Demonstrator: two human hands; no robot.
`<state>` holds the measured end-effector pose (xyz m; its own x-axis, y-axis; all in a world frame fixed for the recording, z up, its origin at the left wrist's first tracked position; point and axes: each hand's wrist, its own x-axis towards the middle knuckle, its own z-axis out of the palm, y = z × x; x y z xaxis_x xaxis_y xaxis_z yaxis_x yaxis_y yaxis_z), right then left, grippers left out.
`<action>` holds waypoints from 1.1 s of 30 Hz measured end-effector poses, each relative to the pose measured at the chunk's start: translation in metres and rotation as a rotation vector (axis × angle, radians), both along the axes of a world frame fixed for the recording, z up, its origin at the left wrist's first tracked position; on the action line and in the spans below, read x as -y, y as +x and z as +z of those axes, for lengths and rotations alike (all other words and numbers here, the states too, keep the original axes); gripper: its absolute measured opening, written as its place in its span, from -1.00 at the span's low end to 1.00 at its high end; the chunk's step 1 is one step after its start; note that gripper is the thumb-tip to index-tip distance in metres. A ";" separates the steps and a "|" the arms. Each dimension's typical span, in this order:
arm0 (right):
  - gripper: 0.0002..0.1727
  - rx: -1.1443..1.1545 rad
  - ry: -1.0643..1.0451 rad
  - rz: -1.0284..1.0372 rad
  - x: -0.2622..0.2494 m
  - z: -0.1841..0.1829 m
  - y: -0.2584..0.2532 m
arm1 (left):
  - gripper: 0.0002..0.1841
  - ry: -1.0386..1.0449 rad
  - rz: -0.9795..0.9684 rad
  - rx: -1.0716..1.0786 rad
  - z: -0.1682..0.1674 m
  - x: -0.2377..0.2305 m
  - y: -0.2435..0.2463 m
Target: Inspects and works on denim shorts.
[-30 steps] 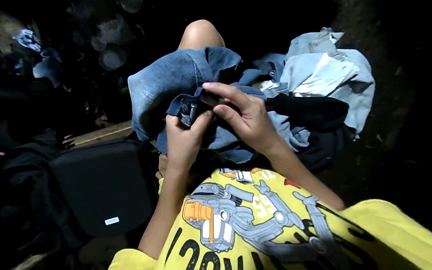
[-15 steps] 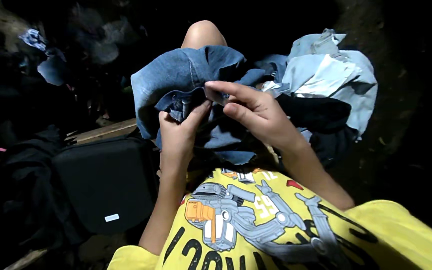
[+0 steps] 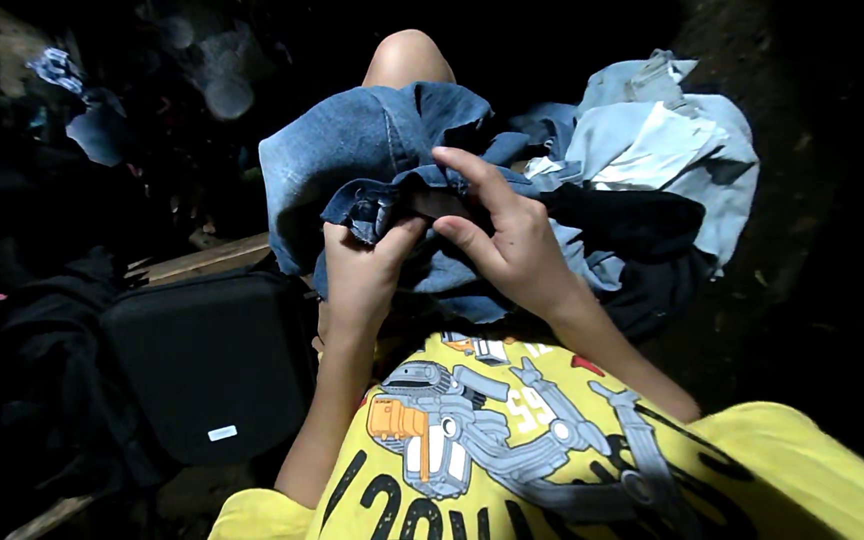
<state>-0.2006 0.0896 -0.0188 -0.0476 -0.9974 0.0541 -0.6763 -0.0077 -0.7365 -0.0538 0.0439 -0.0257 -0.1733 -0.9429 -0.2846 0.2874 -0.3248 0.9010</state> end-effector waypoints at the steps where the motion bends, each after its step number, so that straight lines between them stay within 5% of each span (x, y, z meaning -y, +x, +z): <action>1: -0.40 0.010 -0.002 -0.008 0.002 0.002 0.002 | -0.58 0.007 0.009 0.008 0.000 -0.001 -0.001; 13: -0.54 0.090 -0.046 -0.033 0.001 -0.011 0.002 | -0.65 -0.007 0.048 -0.033 0.000 0.003 -0.003; 19: -0.62 0.813 0.259 0.061 0.009 -0.002 -0.024 | -0.68 0.063 0.028 0.016 0.000 0.004 -0.001; 24: -0.63 1.049 0.435 0.124 0.018 0.001 -0.034 | -0.70 0.092 0.027 0.010 0.003 0.006 -0.001; 26: -0.62 0.989 0.381 0.119 0.014 0.000 -0.031 | -0.72 0.099 0.044 0.013 0.003 0.005 -0.002; 33: -0.46 0.148 0.115 0.027 -0.007 0.007 -0.012 | -0.67 0.116 0.074 0.028 0.005 0.003 -0.005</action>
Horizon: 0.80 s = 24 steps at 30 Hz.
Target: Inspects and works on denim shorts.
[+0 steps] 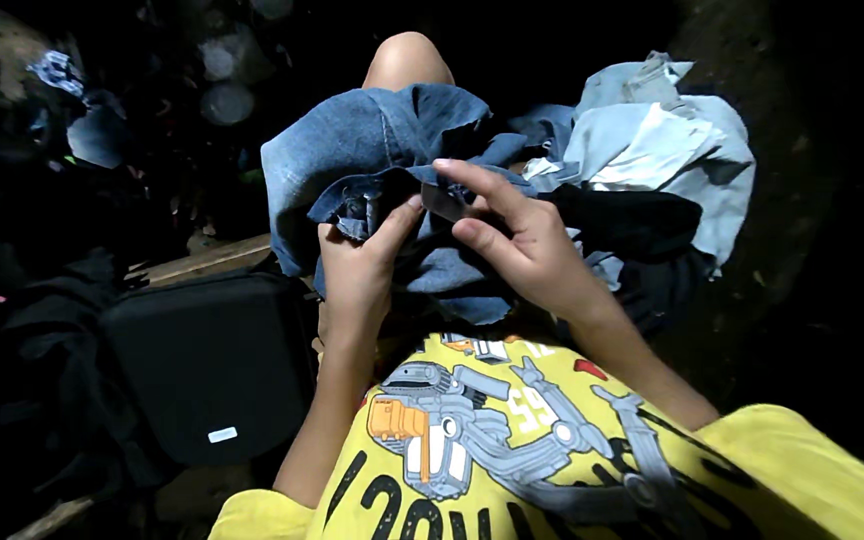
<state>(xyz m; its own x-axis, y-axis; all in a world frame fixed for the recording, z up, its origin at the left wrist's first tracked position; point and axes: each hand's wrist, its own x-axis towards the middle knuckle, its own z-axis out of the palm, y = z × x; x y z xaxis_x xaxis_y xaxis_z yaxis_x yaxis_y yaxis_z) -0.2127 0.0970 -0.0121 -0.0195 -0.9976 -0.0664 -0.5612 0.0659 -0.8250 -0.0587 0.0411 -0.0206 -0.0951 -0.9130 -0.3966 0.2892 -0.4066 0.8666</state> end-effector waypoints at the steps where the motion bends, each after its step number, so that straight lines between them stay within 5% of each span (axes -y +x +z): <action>1: -0.44 -0.040 -0.009 -0.003 -0.001 -0.001 0.001 | -0.67 -0.002 -0.001 0.000 0.000 0.000 0.000; 16: -0.43 -0.096 -0.032 -0.135 -0.006 -0.017 0.008 | -0.61 -0.094 0.037 -0.013 -0.008 -0.013 0.000; 24: -0.36 -0.076 -0.042 -0.009 -0.015 -0.012 -0.009 | -0.68 0.003 0.059 -0.027 -0.006 -0.008 -0.001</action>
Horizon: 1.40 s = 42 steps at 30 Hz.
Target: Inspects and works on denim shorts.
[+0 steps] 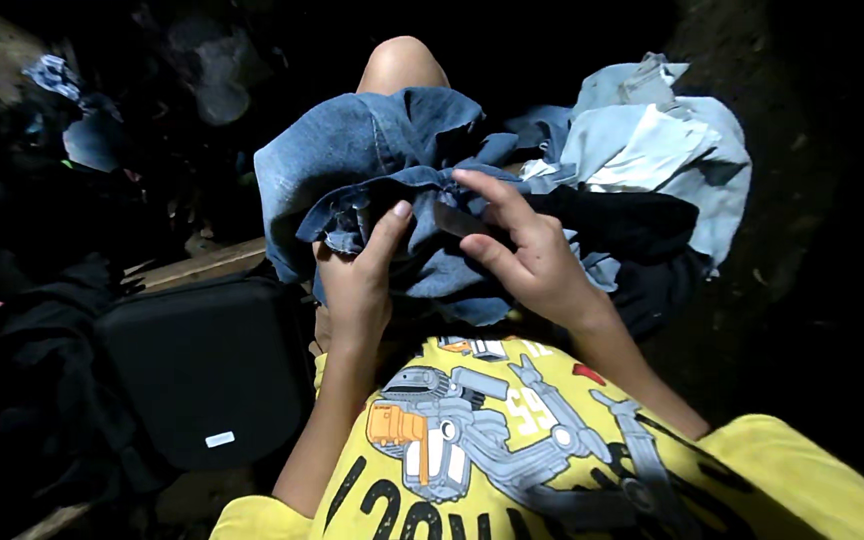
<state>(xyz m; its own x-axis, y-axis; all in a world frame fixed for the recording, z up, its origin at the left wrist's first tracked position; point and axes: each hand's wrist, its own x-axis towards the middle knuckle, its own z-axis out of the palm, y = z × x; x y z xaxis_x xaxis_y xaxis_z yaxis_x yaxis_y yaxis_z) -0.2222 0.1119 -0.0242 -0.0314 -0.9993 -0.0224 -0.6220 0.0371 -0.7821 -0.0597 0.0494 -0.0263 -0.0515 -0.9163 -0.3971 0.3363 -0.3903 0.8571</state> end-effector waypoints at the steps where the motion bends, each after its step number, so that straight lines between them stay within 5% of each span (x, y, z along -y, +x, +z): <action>1: -0.35 -0.005 -0.017 0.008 0.000 0.000 0.001 | -0.67 -0.009 -0.005 -0.011 0.000 0.000 0.001; 27: -0.50 -0.046 -0.118 -0.038 0.017 -0.006 0.018 | -0.70 -0.109 -0.045 0.025 -0.005 -0.012 0.002; 29: -0.55 0.060 -0.104 -0.016 0.022 -0.005 0.017 | -0.69 -0.108 -0.077 0.023 -0.005 -0.010 0.004; 34: -0.60 0.766 0.211 0.102 0.032 0.005 -0.014 | -0.69 -0.111 -0.138 0.052 -0.004 -0.002 0.013; 37: -0.62 0.893 0.262 0.144 0.039 0.005 -0.020 | -0.70 -0.119 -0.149 0.082 -0.003 0.000 0.010; 42: -0.60 0.409 0.101 0.119 0.033 0.021 -0.002 | -0.73 -0.165 -0.137 0.056 -0.001 0.002 0.006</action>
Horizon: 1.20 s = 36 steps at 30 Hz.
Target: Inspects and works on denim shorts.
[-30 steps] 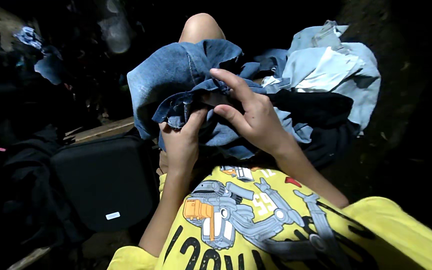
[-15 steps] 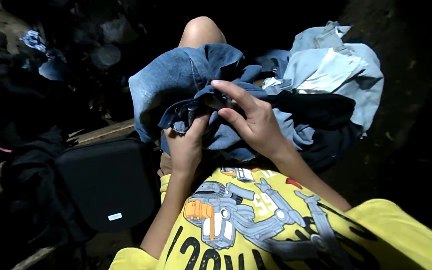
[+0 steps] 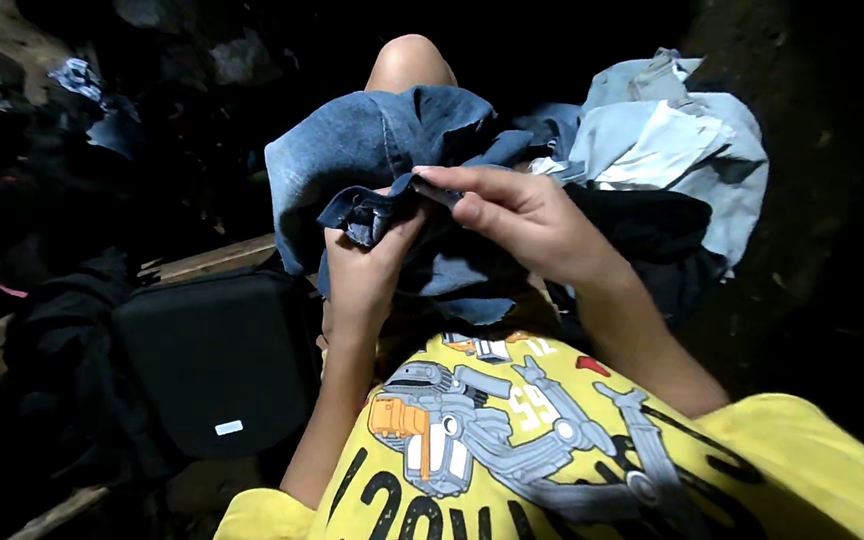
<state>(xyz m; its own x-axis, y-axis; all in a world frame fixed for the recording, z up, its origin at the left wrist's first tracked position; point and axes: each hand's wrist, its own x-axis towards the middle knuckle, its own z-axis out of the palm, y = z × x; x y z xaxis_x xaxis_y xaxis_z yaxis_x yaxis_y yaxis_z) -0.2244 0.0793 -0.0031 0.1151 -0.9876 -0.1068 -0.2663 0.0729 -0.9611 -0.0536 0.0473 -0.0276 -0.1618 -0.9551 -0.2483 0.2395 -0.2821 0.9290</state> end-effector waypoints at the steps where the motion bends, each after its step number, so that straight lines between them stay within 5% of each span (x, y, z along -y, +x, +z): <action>1: -0.58 -0.160 -0.055 -0.025 -0.003 0.000 0.006 | -0.69 0.015 0.011 -0.003 0.002 -0.001 -0.001; 4: -0.45 -0.401 -0.118 -0.075 -0.010 -0.006 0.020 | -0.62 0.066 0.040 -0.005 0.005 -0.001 -0.002; 9: -0.37 -0.478 -0.164 -0.166 -0.020 -0.018 0.022 | -0.64 0.086 0.097 -0.050 0.005 -0.004 -0.005; 28: -0.43 -0.311 -0.085 -0.123 -0.021 -0.027 0.009 | -0.72 0.164 0.157 -0.042 0.001 -0.005 -0.007; 36: -0.37 -0.443 -0.183 -0.069 -0.020 -0.022 0.010 | -0.72 0.137 0.077 -0.082 0.000 -0.008 -0.001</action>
